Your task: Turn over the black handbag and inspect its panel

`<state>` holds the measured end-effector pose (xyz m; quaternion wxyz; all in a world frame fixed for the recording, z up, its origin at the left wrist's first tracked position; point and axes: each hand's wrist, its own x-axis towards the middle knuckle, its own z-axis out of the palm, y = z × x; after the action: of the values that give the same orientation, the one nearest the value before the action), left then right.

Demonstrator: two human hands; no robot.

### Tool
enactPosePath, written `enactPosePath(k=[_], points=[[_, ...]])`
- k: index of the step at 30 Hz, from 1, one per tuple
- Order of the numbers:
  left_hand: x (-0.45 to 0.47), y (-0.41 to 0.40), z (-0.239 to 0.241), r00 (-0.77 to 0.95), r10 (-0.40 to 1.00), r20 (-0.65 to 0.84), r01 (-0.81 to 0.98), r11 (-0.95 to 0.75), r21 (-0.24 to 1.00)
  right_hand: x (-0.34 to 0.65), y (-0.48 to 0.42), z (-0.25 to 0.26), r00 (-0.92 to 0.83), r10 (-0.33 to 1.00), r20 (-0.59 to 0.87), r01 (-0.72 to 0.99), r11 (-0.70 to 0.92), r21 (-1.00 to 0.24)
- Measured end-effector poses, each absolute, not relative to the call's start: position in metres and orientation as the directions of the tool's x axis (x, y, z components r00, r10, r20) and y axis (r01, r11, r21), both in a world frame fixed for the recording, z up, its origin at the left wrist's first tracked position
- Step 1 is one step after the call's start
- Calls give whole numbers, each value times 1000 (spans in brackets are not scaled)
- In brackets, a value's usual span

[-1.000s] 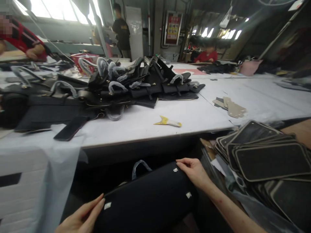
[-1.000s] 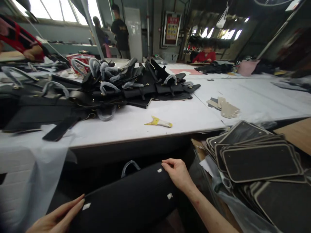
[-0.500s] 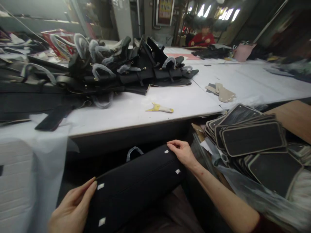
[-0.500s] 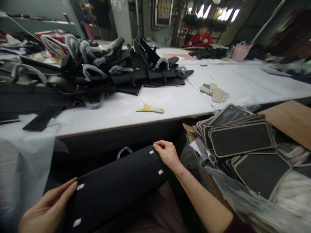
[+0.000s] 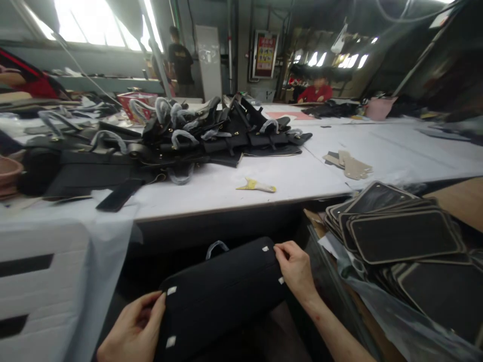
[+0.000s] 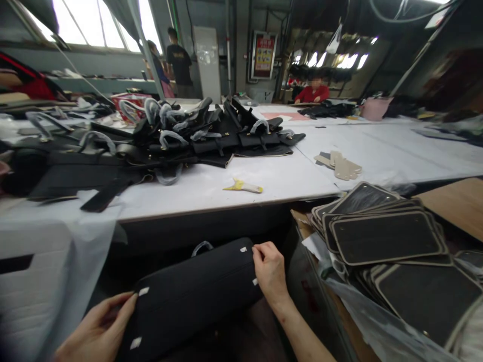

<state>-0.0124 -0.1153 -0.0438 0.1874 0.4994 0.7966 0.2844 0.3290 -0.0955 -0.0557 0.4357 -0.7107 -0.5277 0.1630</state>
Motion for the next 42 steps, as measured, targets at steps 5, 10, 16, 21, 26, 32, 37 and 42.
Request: enactPosePath(k=[5,10,16,21,26,32,37,42], points=[[-13,-112,-36,-423,905,-51,631,335,700,331,-93,-56,375,909,183,598,-86,-797],[-17,-107,-39,-426,893,-141,585,391,710,332,-90,-46,411,910,62,550,-193,-813],[-27,-105,-41,-375,897,-236,593,428,682,332,-79,-40,386,922,30,477,-172,-862],[-32,-102,-47,-369,885,-284,528,451,720,336,-76,-50,346,938,9,504,-177,-846],[-32,-98,-48,-330,878,-346,370,457,809,344,-71,-55,338,935,-109,377,-240,-895],[-32,-92,-40,-296,871,-392,147,447,883,348,-68,-45,314,930,-193,233,-273,-934],[-40,-90,-48,-244,833,-497,49,522,852,347,-72,-45,296,921,-253,191,-317,-929],[-46,-91,-58,-258,838,-481,93,517,851,348,-71,-44,276,932,-237,208,-298,-932]])
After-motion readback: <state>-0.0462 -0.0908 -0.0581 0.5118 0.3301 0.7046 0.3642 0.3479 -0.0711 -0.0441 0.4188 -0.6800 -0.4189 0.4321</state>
